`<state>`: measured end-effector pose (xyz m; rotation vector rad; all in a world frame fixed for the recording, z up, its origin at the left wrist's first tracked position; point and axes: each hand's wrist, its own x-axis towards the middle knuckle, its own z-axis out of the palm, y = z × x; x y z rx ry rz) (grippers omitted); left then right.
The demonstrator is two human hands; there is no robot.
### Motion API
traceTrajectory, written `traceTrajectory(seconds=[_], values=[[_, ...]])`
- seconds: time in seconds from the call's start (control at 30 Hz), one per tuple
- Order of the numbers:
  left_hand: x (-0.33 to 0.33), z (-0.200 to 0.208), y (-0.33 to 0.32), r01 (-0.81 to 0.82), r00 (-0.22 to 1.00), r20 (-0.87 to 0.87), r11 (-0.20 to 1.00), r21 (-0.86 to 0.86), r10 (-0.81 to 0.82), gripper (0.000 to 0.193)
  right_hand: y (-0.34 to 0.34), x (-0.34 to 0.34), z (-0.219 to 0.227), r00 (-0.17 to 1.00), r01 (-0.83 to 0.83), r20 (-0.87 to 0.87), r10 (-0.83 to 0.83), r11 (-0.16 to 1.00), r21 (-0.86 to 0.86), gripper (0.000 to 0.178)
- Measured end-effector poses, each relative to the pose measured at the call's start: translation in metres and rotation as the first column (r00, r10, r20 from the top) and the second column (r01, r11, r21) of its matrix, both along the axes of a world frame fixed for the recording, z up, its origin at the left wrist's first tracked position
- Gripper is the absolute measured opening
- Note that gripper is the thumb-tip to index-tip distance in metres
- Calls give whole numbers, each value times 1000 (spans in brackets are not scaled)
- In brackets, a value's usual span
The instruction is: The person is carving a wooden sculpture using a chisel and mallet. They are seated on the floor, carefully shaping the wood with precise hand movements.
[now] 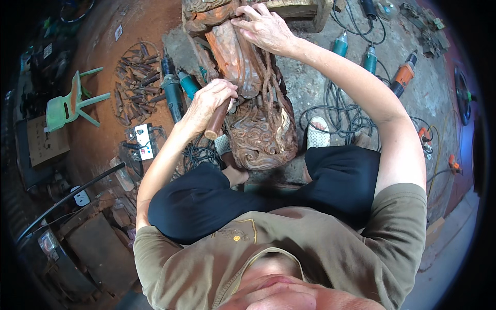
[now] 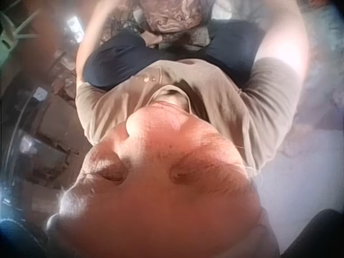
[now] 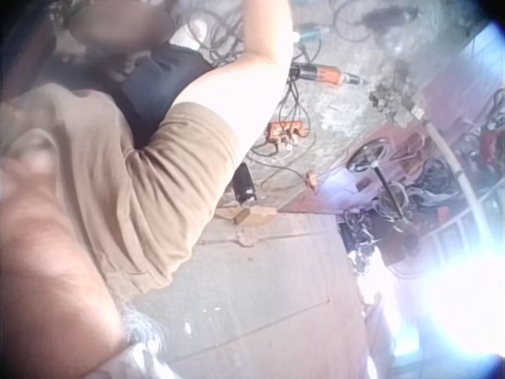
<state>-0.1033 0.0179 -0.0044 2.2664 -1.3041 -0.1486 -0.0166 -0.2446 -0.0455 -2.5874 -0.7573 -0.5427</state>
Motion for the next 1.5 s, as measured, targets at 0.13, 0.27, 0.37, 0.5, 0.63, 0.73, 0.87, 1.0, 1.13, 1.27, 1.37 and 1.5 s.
traceTrajectory(seconds=[0.13,0.27,0.37,0.5,0.63,0.73,0.87,1.0,1.13,1.27,1.37,1.5], values=[[12,4,-4,-69,997,24,993,-101,72,18,2,0,-1,1000,4,-9,-4,1000,-6,37],[17,0,-17,-124,987,79,982,-143,137,20,2,6,-12,988,67,146,-53,993,-92,38],[4,-13,-10,-84,991,90,987,-137,97,26,0,7,-16,985,52,166,-37,995,-85,38],[3,-3,6,-43,999,-20,997,-61,42,17,5,5,-7,992,1,126,1,1000,-23,37],[32,2,-11,-140,982,102,976,-169,159,15,2,6,-16,991,57,124,-49,997,-60,37],[55,-3,-21,-212,959,148,957,-197,243,16,2,6,-13,993,62,109,-55,996,-57,37],[41,-25,-10,-220,969,65,950,-224,240,16,2,5,-13,995,52,87,-47,998,-47,37],[23,-1,-2,-163,981,-122,978,-131,147,11,-2,7,-20,983,23,183,-22,1000,-3,35],[50,3,-15,-250,967,-123,914,-320,221,11,2,9,-17,983,27,182,-26,1000,-3,35],[85,2,-25,-246,963,22,909,-335,269,12,3,4,-10,996,32,85,-28,998,-51,38],[71,-10,-21,-208,962,116,939,-273,247,13,2,3,-6,996,54,70,-49,996,-76,38],[32,-13,-10,-176,984,-16,967,-183,176,12,-2,4,-13,995,53,87,-48,996,-65,38]])
